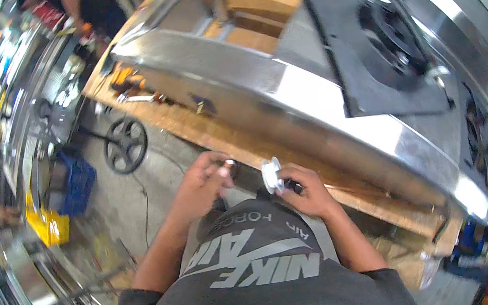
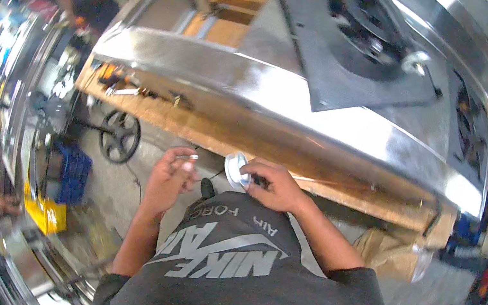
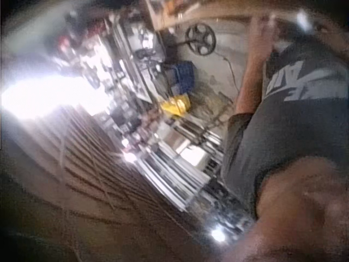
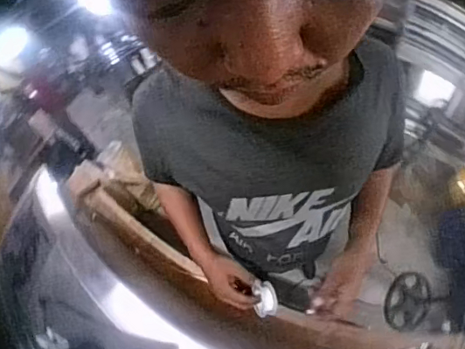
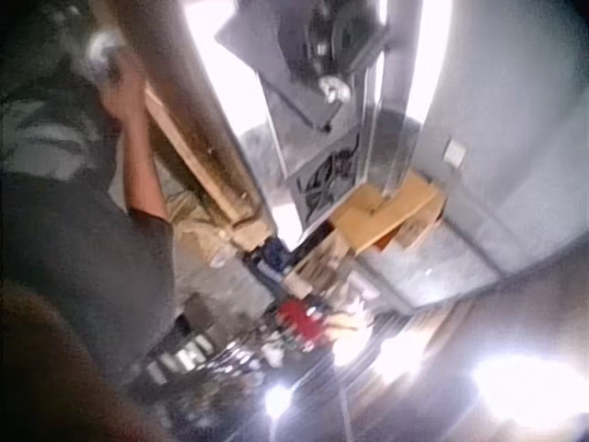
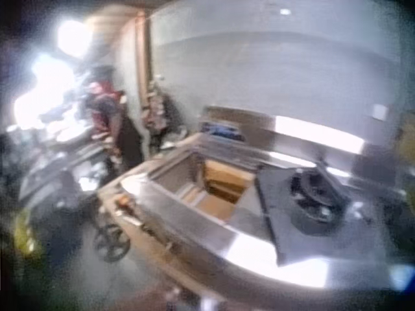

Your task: The person assembles a commercial gas stove burner by inserting a copper gas line into a white plastic fitting, then attaching the burner head and grate to the stainless steel cooktop. The person uses a rubber mallet to tap the burner grate into place.

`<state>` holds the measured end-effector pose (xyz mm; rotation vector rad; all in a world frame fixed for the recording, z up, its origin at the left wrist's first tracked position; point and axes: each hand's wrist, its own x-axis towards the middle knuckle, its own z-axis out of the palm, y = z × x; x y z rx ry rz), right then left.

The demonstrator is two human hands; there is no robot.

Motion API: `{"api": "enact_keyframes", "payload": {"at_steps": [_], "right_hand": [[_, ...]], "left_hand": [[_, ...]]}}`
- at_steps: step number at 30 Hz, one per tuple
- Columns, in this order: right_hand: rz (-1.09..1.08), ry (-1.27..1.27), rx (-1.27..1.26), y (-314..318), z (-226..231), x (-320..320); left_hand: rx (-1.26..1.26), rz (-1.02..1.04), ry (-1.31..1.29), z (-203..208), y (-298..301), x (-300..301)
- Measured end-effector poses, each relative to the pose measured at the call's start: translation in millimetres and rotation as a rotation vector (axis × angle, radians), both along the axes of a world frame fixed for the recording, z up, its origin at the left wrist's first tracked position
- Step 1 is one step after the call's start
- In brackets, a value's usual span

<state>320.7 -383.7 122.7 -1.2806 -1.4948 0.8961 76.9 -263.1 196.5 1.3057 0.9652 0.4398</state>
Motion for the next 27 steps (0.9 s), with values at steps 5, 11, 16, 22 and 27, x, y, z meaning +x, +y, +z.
{"api": "enact_keyframes", "payload": {"at_steps": [5,11,16,22,27], "right_hand": [[0.238,0.147,0.135,36.3,40.1,-16.2],[0.375,0.124,0.160,63.2,62.0,-22.5],[0.385,0.081,0.167,69.4,82.5,-34.2],[0.362,0.059,0.054,66.6,92.9,-47.5],[0.365,0.058,0.058,66.4,84.0,-39.8]], "left_hand": [[0.075,0.023,-0.220,18.4,-9.2,7.3],[0.297,0.042,-0.121,37.6,-19.1,2.0],[0.466,0.108,-0.083,33.9,-14.6,0.4],[0.127,0.062,-0.071,22.4,3.2,-2.0],[0.321,0.219,-0.004,23.0,6.8,-0.5]]}}
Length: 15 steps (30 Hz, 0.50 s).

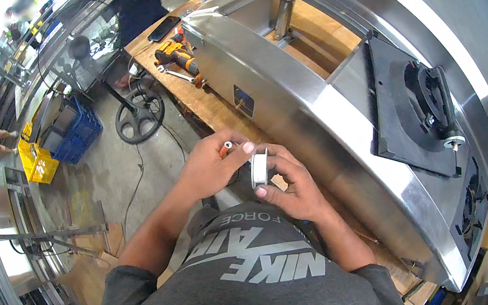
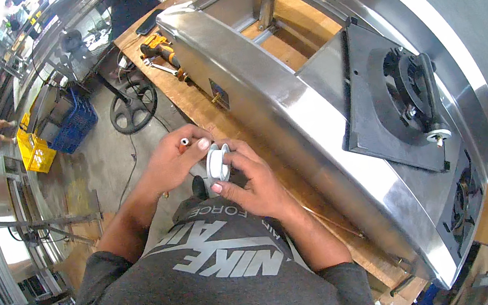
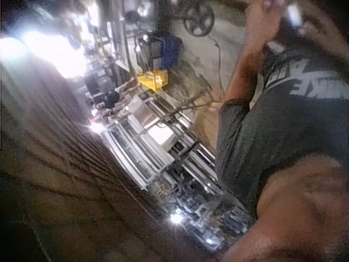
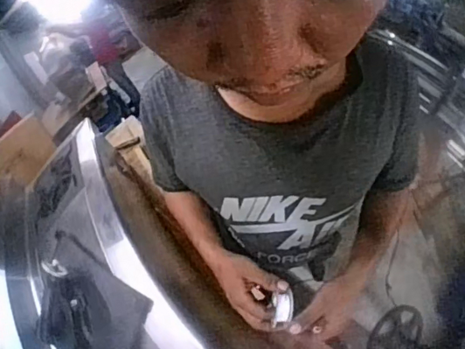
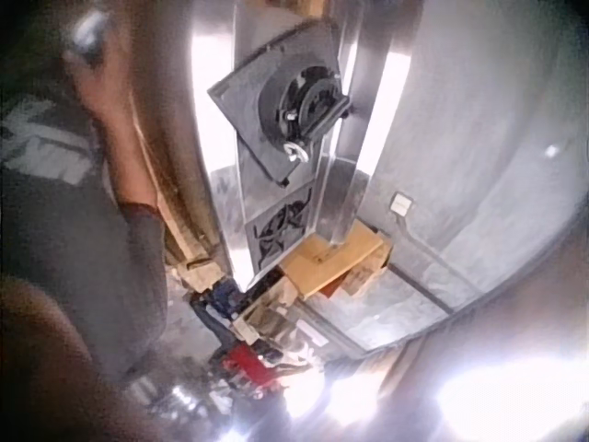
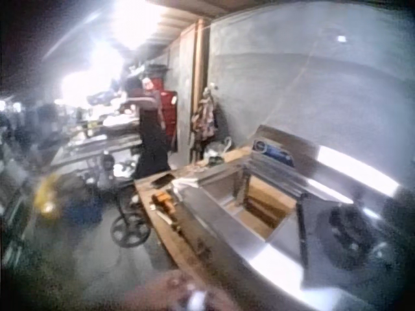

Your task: The person assembles a commercial gas stove burner by inserting a copper gas line into a white plastic fitting, then attaching the burner head and grate to the stainless steel cooktop. The person uses a rubber mallet to tap the burner grate into place.

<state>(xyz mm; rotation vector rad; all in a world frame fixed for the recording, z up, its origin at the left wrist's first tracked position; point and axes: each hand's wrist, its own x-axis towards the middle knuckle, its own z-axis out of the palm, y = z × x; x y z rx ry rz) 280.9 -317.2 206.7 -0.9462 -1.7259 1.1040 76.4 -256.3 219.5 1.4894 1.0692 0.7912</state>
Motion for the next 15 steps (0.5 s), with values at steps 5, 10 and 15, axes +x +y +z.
{"api": "enact_keyframes", "payload": {"at_steps": [5,10,15], "right_hand": [[-0.083,-0.069,0.023,0.5,10.5,8.4],[-0.152,-0.229,0.176,0.0,17.1,11.5],[-0.166,-0.287,0.305,1.0,23.3,13.4]], "left_hand": [[0.137,-0.131,0.009,46.0,-20.7,-6.9],[0.373,-0.184,0.229,53.2,-20.5,-1.0],[0.363,-0.103,0.195,63.7,-24.6,-1.1]]}}
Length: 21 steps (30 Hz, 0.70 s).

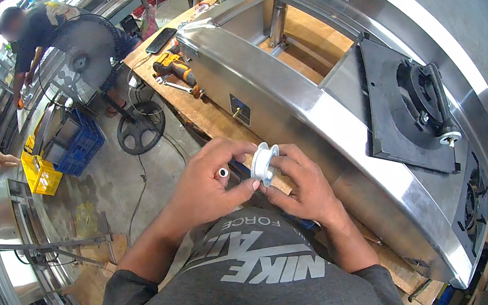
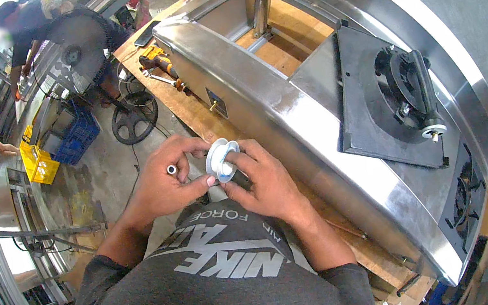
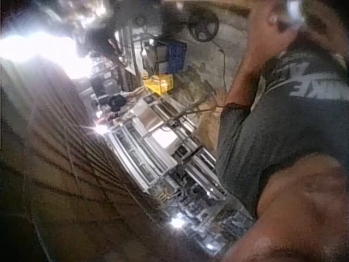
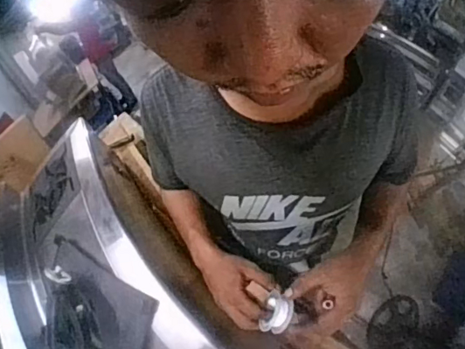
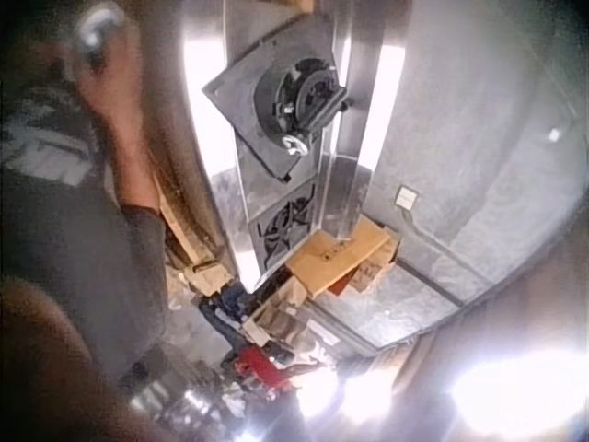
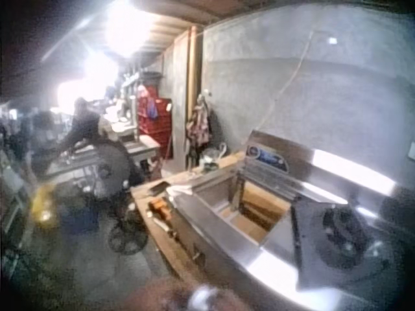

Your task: The person assembles a commercial gas stove burner by inserting a copper gas line into a white plastic fitting, then attaching the burner head and grate to the stainless steel cooktop. The person uses a rubber mallet to tap the burner grate into place.

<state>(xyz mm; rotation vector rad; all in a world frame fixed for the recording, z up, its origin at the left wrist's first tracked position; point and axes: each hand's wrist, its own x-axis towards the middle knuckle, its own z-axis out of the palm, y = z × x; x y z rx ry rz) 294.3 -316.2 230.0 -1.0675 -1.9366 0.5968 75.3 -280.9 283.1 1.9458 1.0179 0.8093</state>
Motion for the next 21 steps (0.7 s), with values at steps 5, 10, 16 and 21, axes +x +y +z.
{"api": "enact_keyframes", "payload": {"at_steps": [5,10,16,21], "right_hand": [[-0.006,-0.096,-0.021,-1.4,6.9,-2.5],[-0.059,0.023,-0.043,-1.6,22.5,-13.2],[-0.125,0.015,0.056,10.3,7.1,-16.9],[-0.032,0.074,-0.088,9.5,9.8,-19.7]], "left_hand": [[0.184,-0.077,0.008,0.6,2.4,-1.0],[0.351,-0.111,0.010,-15.3,7.5,-0.4],[0.252,-0.024,0.012,-23.4,10.1,2.2],[-0.012,0.023,-0.010,-30.2,7.7,-6.1]]}}
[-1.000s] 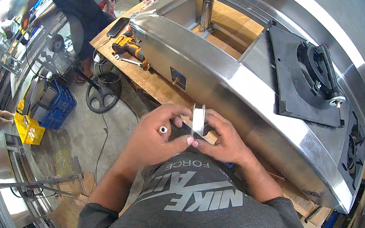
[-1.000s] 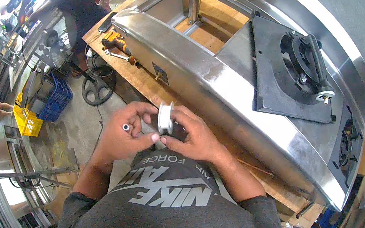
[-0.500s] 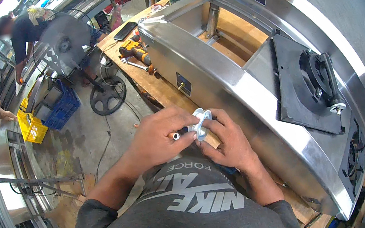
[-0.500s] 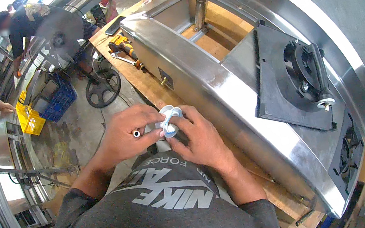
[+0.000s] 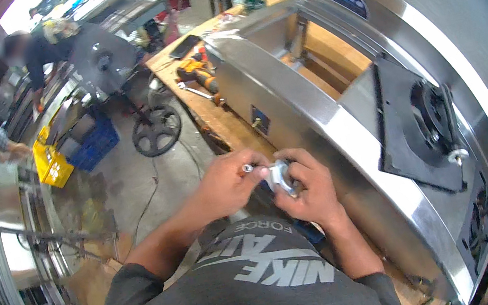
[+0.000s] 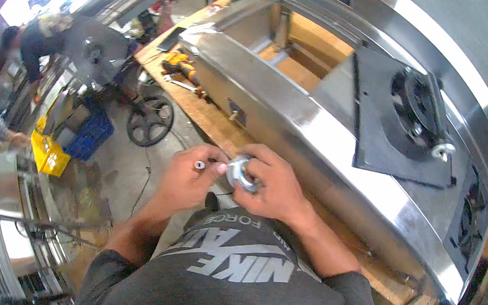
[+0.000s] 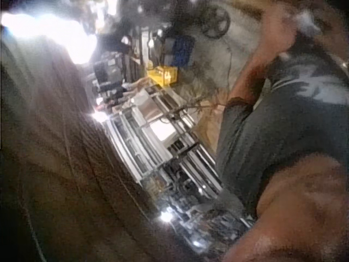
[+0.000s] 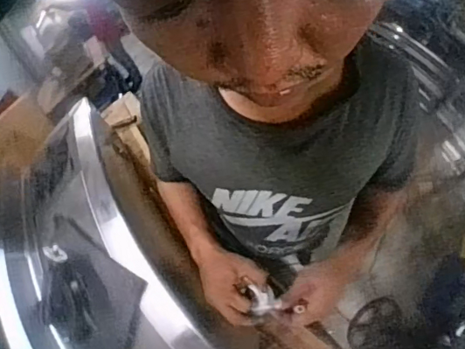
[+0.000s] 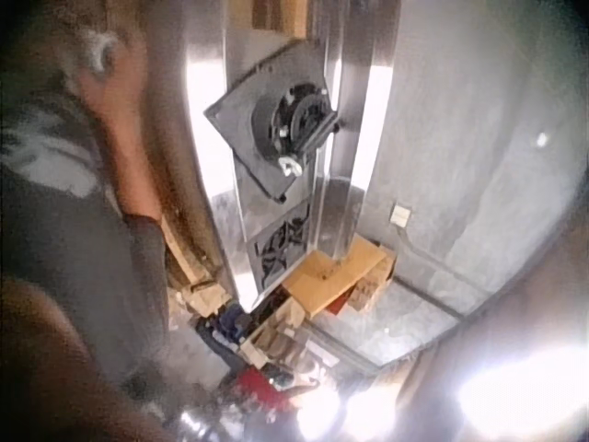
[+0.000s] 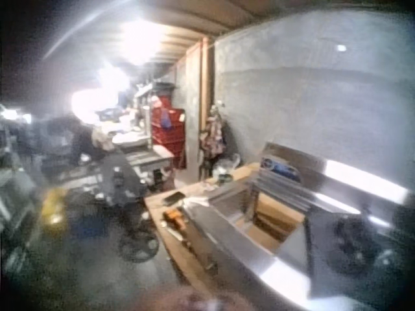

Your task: The person assembles a commercial gas stove burner by inserting a copper gas line into a white plastic fitting, then attaching the burner head and grate to the stainless steel cooktop. The person uses a rubber mallet to tap the burner grate into place.

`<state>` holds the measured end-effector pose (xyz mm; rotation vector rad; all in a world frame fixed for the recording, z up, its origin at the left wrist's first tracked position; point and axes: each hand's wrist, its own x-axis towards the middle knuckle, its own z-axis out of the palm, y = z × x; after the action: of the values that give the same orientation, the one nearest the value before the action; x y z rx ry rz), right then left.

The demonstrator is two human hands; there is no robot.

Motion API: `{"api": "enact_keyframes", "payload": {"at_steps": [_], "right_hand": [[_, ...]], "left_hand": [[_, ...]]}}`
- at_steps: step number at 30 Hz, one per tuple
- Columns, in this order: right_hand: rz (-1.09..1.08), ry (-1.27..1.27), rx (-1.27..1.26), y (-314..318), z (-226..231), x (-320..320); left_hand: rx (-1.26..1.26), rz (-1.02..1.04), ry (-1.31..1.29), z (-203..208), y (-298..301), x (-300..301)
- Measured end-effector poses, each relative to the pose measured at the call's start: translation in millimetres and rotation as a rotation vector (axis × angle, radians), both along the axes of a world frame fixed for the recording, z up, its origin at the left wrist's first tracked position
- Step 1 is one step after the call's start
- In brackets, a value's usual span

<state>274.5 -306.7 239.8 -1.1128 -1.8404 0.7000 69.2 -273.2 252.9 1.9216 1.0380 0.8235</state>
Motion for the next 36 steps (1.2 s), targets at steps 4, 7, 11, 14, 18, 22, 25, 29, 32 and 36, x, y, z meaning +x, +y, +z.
{"api": "enact_keyframes", "payload": {"at_steps": [4,7,11,14,18,22,25,29,32,36], "right_hand": [[-0.033,0.084,-0.069,7.2,-12.2,-2.8],[0.030,0.103,-0.063,11.6,-21.8,-2.8],[0.067,0.165,-0.212,16.6,-35.2,-13.1],[0.135,0.144,-0.201,21.9,-32.7,-21.1],[0.221,0.135,-0.135,30.9,-33.7,-40.6],[0.191,-0.003,-0.174,37.8,-25.9,-62.7],[0.175,-0.072,-0.030,48.1,-6.7,-88.6],[0.229,-0.031,-0.038,69.9,7.7,-115.4],[0.326,-0.006,-0.047,81.5,12.8,-140.0],[0.308,0.000,-0.036,87.5,16.6,-174.2]], "left_hand": [[0.111,-0.066,0.019,-19.6,6.0,3.9],[0.050,-0.085,-0.015,-25.5,6.7,8.6],[0.000,-0.021,-0.011,-23.7,0.3,-1.1],[-0.064,-0.005,0.015,-18.3,1.7,-14.2],[-0.099,0.035,-0.050,-31.4,1.3,-35.2],[-0.145,0.035,-0.066,-31.3,7.1,-61.7],[-0.170,0.023,-0.199,-39.0,17.7,-86.8],[-0.744,-0.252,-0.921,-52.3,35.8,-143.1],[-0.831,-0.184,-1.098,-50.6,40.3,-160.1],[-0.617,-0.018,-0.934,-57.9,34.2,-169.6]]}}
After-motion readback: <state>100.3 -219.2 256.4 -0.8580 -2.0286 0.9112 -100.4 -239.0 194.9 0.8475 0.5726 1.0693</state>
